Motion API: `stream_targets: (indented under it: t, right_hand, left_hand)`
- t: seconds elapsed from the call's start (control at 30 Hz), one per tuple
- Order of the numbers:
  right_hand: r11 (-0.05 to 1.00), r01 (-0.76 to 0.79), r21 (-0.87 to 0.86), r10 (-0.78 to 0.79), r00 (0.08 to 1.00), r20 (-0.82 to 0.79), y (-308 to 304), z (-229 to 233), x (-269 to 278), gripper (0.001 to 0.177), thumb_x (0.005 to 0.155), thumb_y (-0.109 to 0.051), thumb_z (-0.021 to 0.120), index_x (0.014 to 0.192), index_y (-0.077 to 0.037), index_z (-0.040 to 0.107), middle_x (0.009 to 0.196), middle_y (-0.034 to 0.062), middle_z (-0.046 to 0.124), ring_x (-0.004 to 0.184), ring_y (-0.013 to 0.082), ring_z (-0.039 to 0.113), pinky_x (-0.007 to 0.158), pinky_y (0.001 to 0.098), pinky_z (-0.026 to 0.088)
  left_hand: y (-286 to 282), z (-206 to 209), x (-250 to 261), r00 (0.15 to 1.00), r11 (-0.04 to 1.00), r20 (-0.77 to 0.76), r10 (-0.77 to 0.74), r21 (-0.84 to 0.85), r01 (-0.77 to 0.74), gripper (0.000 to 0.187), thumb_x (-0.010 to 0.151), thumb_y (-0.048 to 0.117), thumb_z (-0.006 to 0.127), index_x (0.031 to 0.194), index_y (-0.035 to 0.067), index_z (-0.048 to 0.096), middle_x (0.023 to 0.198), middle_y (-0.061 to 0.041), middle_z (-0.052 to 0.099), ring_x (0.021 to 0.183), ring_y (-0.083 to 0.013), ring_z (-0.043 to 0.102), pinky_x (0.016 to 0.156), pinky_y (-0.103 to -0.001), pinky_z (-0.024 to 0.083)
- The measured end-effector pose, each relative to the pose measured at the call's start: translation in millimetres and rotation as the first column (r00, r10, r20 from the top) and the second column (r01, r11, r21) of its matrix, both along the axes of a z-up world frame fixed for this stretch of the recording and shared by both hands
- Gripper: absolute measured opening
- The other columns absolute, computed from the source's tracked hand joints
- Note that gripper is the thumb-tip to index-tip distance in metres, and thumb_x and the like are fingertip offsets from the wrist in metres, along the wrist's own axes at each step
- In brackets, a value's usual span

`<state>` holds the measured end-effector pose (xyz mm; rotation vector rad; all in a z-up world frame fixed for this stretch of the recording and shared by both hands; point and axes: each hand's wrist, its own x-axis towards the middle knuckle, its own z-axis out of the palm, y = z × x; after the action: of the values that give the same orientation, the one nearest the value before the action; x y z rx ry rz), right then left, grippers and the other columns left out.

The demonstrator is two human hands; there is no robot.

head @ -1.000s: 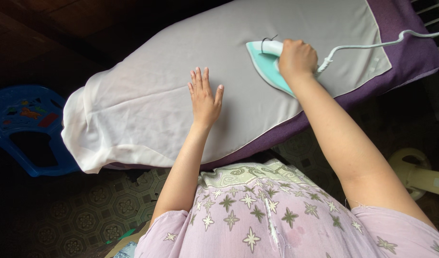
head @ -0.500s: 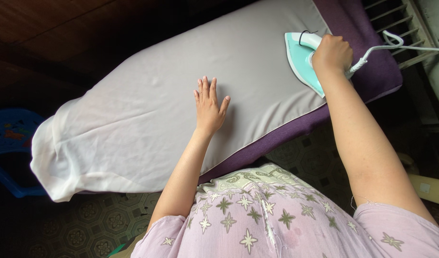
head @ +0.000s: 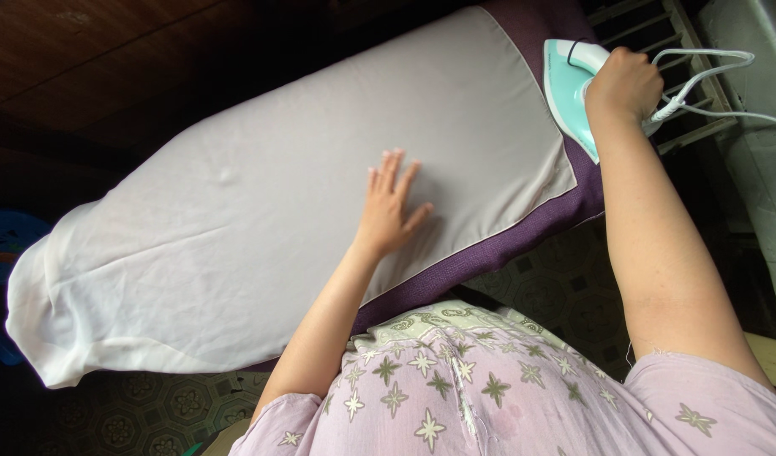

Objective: The person irons a patterned dress on an ironing board, then folds it and places it on a nearby bed. They then unfold a light-colored fabric, lay it on the ironing board, and iron it thoroughly, adjusting the fabric as needed.

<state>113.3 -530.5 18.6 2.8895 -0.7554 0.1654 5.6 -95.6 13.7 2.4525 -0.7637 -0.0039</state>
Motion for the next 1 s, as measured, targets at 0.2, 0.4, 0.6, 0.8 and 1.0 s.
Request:
stream_targets:
  t: [0.2,0.4,0.6,0.8,1.0]
  right_hand:
    - [0.990,-0.045,0.133,0.053,0.997,-0.058,-25.0,-5.8,5.7,0.047,0.082,-0.007,0.076,0.124,0.009,0.062,0.102,0.0334,0.071,0.094,0.0462,0.073,0.083,0.0511,0.058]
    - [0.961,-0.212,0.178,0.218,0.976,-0.013,-15.5,16.8,-22.2,0.082,0.087,-0.021,0.076,0.150,0.007,0.032,0.129,0.0401,0.054,0.115,0.0515,0.062,0.097,0.0605,0.050]
    - [0.930,-0.215,0.297,0.225,0.974,0.002,-7.7,30.6,-32.7,0.068,0.091,-0.024,0.075,0.144,0.002,0.040,0.126,0.0362,0.058,0.111,0.0510,0.064,0.089,0.0587,0.055]
    - [0.949,-0.247,0.197,0.248,0.969,0.019,-7.3,24.0,-24.8,0.070,0.089,-0.024,0.075,0.144,0.007,0.044,0.115,0.0374,0.062,0.096,0.0510,0.069,0.073,0.0540,0.060]
    - [0.945,-0.294,0.145,0.291,0.956,0.038,-13.6,16.8,-25.4,0.063,0.091,-0.024,0.074,0.138,0.010,0.049,0.109,0.0365,0.065,0.088,0.0498,0.072,0.070,0.0521,0.061]
  left_hand:
    - [-84.3,8.7,-31.3,0.885,0.882,0.020,-0.465,-0.080,0.465,0.064,0.095,0.049,0.066,0.145,0.011,0.052,0.146,-0.017,0.053,0.136,-0.0364,0.051,0.113,-0.048,0.043]
    - [-174.7,-20.1,-26.9,0.917,0.918,0.057,-0.395,-0.002,0.396,0.052,0.097,0.039,0.061,0.134,0.003,0.057,0.125,-0.013,0.064,0.112,-0.0303,0.062,0.089,-0.043,0.055]
    - [-191.9,-86.6,6.7,0.837,0.896,-0.547,0.024,-0.359,-0.261,0.024,0.107,0.029,0.055,0.111,0.009,0.067,0.087,-0.006,0.067,0.074,-0.0239,0.063,0.066,-0.038,0.051]
    - [-151.5,-76.1,39.8,0.126,0.390,-0.873,-0.471,-0.334,-0.858,0.047,0.115,0.045,0.041,0.120,0.003,0.060,0.090,-0.007,0.068,0.079,-0.0159,0.068,0.075,-0.034,0.058]
    - [-152.0,-31.6,31.3,0.089,0.500,-0.936,-0.339,-0.260,-0.826,0.039,0.108,0.038,0.044,0.132,0.009,0.055,0.106,-0.010,0.071,0.093,-0.0185,0.070,0.087,-0.037,0.056]
